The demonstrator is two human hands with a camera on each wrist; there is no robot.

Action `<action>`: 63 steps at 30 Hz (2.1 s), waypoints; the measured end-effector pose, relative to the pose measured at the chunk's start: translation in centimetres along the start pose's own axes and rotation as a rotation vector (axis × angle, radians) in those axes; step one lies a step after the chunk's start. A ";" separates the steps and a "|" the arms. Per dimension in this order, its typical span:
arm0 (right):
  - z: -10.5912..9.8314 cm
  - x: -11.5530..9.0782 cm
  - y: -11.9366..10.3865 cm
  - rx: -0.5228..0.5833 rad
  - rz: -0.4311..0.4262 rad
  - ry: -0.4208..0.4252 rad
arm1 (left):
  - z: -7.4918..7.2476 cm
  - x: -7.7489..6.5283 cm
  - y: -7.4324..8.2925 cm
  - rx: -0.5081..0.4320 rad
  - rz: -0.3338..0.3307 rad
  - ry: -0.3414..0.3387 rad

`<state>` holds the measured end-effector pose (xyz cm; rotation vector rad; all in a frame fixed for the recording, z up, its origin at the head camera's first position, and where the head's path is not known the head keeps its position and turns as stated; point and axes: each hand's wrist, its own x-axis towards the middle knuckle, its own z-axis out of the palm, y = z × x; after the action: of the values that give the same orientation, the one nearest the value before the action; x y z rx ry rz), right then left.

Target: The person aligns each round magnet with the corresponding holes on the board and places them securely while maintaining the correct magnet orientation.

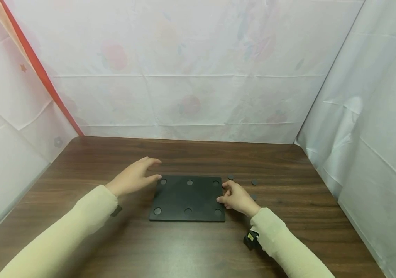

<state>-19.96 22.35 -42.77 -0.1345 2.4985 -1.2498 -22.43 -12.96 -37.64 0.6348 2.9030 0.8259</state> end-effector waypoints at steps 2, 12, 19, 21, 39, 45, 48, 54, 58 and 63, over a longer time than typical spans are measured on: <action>-0.1 0.0 0.0 -0.006 -0.005 -0.003 | -0.1 -0.5 -0.5 0.002 -0.003 0.013; -0.2 -0.2 -0.2 -0.020 -0.015 -0.017 | 0.1 -1.9 -1.7 0.003 -0.087 -0.006; -0.2 -0.3 -0.3 -0.013 -0.009 -0.010 | 0.4 -2.2 -2.2 0.010 -0.118 -0.027; -0.1 -0.3 -0.3 -0.005 -0.011 -0.006 | 0.6 -2.2 -2.4 0.005 -0.124 -0.036; -0.1 -0.1 -0.3 -0.028 0.001 0.002 | 2.3 -1.9 -1.5 -0.046 -0.122 -0.152; -0.2 -0.1 -0.2 -0.030 -0.005 0.001 | 2.7 -1.6 -1.4 -0.042 -0.133 -0.159; -0.2 -0.1 -0.1 -0.029 -0.009 0.001 | 3.0 -1.5 -1.5 -0.041 -0.135 -0.166; -0.1 -0.1 -0.2 -0.031 0.004 0.007 | 3.4 -1.3 -1.6 -0.053 -0.145 -0.179; -0.1 -0.2 -0.2 -0.030 0.002 0.005 | 3.5 -1.2 -1.5 -0.061 -0.149 -0.180; -0.1 -0.2 -0.2 -0.025 -0.007 -0.002 | 3.5 -1.3 -1.4 -0.068 -0.162 -0.184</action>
<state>-19.84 22.34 -42.46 -0.1499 2.5147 -1.2215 -21.18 -12.81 -41.43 0.4368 2.7051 0.7965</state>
